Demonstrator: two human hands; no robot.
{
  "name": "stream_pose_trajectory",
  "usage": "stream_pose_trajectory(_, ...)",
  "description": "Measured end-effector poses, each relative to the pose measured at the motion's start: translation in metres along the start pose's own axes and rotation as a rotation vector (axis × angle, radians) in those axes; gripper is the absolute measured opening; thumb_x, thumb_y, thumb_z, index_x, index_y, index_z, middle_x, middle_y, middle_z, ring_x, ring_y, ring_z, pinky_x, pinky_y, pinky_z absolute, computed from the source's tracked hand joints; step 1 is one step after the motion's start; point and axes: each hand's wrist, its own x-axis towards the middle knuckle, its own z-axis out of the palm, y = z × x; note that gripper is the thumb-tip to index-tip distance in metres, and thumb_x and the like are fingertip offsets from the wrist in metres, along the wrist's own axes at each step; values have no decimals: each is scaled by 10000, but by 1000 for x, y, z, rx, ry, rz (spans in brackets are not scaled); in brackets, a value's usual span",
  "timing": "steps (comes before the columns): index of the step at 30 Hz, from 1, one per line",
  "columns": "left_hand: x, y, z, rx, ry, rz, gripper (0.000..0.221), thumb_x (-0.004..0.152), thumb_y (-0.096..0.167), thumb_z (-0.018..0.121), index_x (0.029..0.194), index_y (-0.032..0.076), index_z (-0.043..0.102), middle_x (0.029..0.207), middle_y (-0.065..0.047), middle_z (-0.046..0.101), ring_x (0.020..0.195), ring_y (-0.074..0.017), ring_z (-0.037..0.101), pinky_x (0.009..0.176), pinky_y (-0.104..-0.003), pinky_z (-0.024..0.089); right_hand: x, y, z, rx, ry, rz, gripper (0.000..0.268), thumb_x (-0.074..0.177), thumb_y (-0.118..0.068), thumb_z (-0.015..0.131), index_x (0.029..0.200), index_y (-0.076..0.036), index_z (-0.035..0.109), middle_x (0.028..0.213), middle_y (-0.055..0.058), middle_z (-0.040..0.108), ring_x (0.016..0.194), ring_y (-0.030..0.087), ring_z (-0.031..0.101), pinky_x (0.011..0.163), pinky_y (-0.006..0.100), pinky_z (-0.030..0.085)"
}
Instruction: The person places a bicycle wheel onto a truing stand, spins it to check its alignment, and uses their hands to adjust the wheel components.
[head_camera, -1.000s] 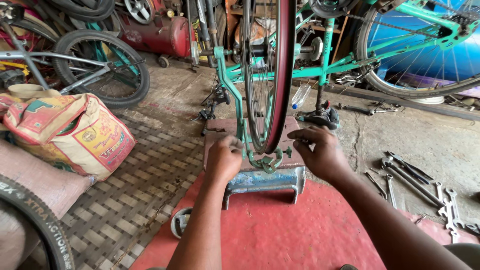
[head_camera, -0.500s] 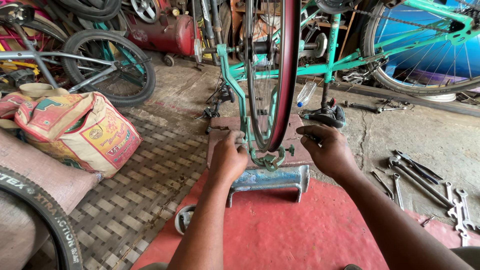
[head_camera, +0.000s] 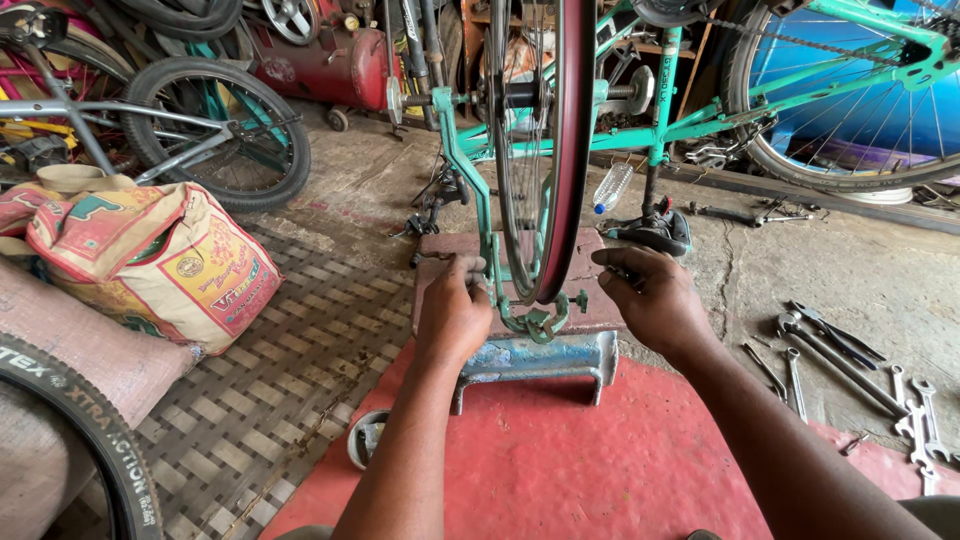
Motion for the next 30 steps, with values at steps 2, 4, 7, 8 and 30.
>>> stream_pose_trajectory(2, 0, -2, 1, -1, -3, 17, 263, 895, 60, 600, 1148, 61, 671, 1042, -145, 756, 1015, -339, 709, 864, -435, 546, 0, -1, 0, -13, -5, 16, 320, 909, -212, 694, 1217, -139, 742, 1131, 110, 740, 999, 208, 729, 878, 346, 565)
stream_pose_trajectory(4, -1, -4, 2, 11, -1, 55, 278, 879, 45, 604, 1149, 52, 671, 1047, -148, 749, 1028, -341, 701, 874, -433, 545, 0, -2, 0, -18, -7, 24, 324, 911, -217, 694, 1222, -143, 740, 1136, 108, 742, 1003, 207, 729, 882, 345, 563)
stream_pose_trajectory(7, 0, -1, 1, 20, 5, 98, 273, 875, 42, 618, 1140, 42, 680, 1052, -151, 756, 1042, -347, 692, 893, -438, 537, 1, -3, 0, -9, -10, 25, 327, 912, -224, 695, 1227, -143, 736, 1146, 107, 742, 1007, 207, 730, 887, 346, 566)
stream_pose_trajectory(8, 0, 1, -1, 26, -19, 68, 280, 876, 41, 614, 1148, 46, 680, 1065, -150, 752, 1046, -340, 692, 894, -435, 537, 1, -3, -1, -2, -15, 28, 329, 912, -224, 695, 1227, -143, 734, 1151, 108, 737, 1010, 208, 729, 886, 348, 568)
stream_pose_trajectory(30, -5, 29, -1, 52, -231, 124, 377, 793, 163, 792, 1146, 63, 702, 1217, -161, 699, 1185, -311, 637, 1016, -399, 495, 4, -2, -1, 22, -34, 1, 316, 920, -209, 687, 1223, -136, 736, 1127, 91, 772, 988, 179, 734, 891, 335, 558)
